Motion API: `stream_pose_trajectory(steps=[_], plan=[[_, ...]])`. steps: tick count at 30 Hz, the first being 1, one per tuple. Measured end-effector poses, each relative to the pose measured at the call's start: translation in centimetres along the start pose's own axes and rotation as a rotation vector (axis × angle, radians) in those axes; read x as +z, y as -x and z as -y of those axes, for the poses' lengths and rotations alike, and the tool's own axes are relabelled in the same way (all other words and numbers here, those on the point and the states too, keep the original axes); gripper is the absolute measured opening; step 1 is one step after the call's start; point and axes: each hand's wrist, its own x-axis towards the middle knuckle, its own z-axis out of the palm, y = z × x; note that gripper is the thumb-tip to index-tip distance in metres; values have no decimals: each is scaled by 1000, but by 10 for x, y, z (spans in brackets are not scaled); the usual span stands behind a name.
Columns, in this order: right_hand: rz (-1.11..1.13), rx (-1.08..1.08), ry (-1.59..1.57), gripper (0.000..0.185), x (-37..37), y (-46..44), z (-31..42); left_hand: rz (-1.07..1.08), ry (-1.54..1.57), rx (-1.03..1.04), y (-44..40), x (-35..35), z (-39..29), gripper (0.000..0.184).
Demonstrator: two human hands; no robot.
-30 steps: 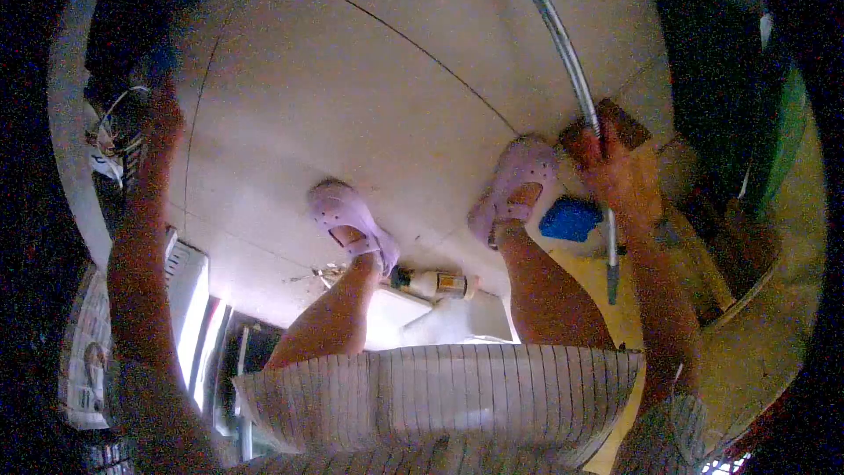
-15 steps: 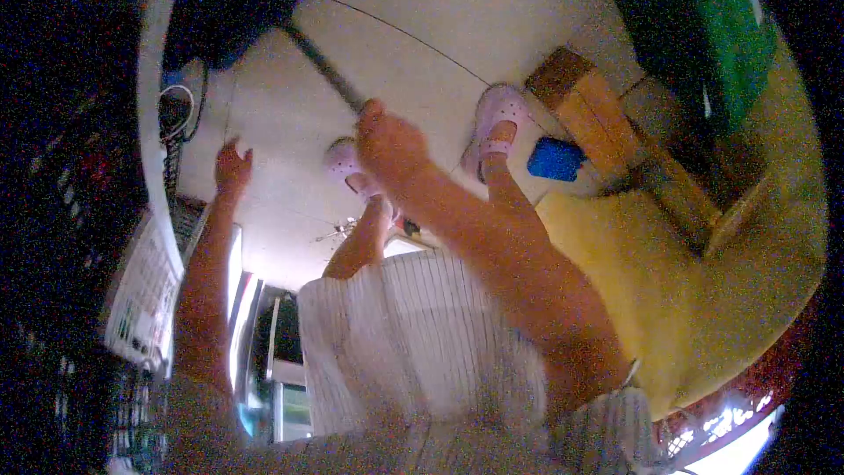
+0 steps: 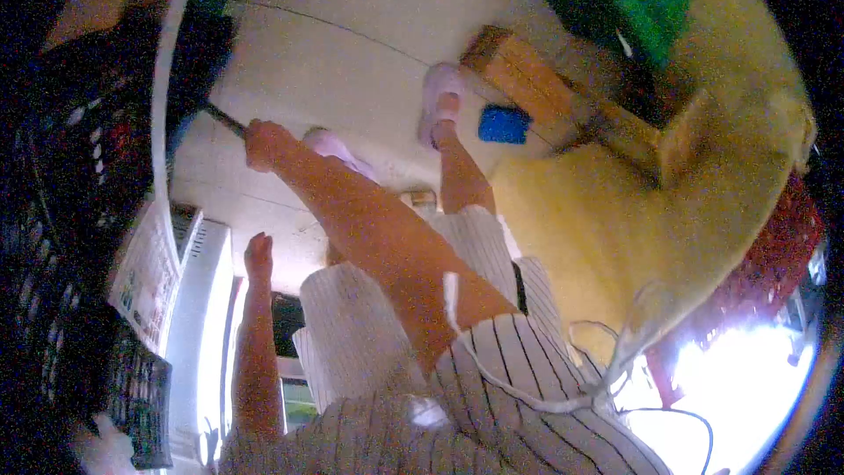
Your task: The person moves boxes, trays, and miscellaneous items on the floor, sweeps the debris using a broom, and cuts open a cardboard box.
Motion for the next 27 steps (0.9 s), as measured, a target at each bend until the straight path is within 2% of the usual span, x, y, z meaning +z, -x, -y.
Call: stream_pose_trajectory(steps=[1,2,3,4,5,7,9,10,12,14,16,17,18,19,20,22,23,25,26,27], plan=[[-16,30,13,20,-5,13,-8,68,420,-65,-3,-13,37,21],[249,47,65,25,-13,26,-18,141,836,-138,-1,-18,56,21],[506,61,109,29,-26,36,-28,136,142,25,12,-12,37,23],[328,48,95,29,-39,67,-42,104,-544,218,23,-7,15,25],[157,24,85,30,-51,97,-61,123,-531,253,27,-1,6,25],[120,26,294,20,-60,132,-109,97,-265,-3,35,7,-14,26],[98,101,245,19,-85,182,-133,83,-31,-272,42,12,-32,28],[81,128,180,19,-93,205,-145,101,-51,-249,42,9,-42,28],[-11,146,11,20,-106,246,-164,190,119,-164,41,7,-66,27],[-136,118,-161,22,-112,279,-178,166,-27,-142,47,11,-105,26],[56,466,-168,33,-141,301,-175,129,-195,-119,47,19,-139,24],[37,459,-198,33,-151,303,-182,111,-162,-151,46,23,-151,24],[-15,431,-259,41,-158,302,-189,94,-128,-181,42,20,-153,24],[-60,402,-330,49,-165,303,-201,142,-79,-128,37,17,-153,23],[-73,394,-373,49,-171,304,-208,141,-120,-109,25,8,-149,23],[-346,366,-405,42,-184,299,-184,503,256,-133,-7,-22,-146,24],[-372,366,-432,42,-179,300,-185,334,108,-91,26,2,-191,26],[-392,526,-191,41,-159,297,-195,274,-30,-59,67,46,-255,27],[-399,529,-218,41,-153,305,-197,197,-142,-44,72,63,-267,28],[-439,457,-128,37,-149,320,-197,267,-210,9,76,75,-275,28]])
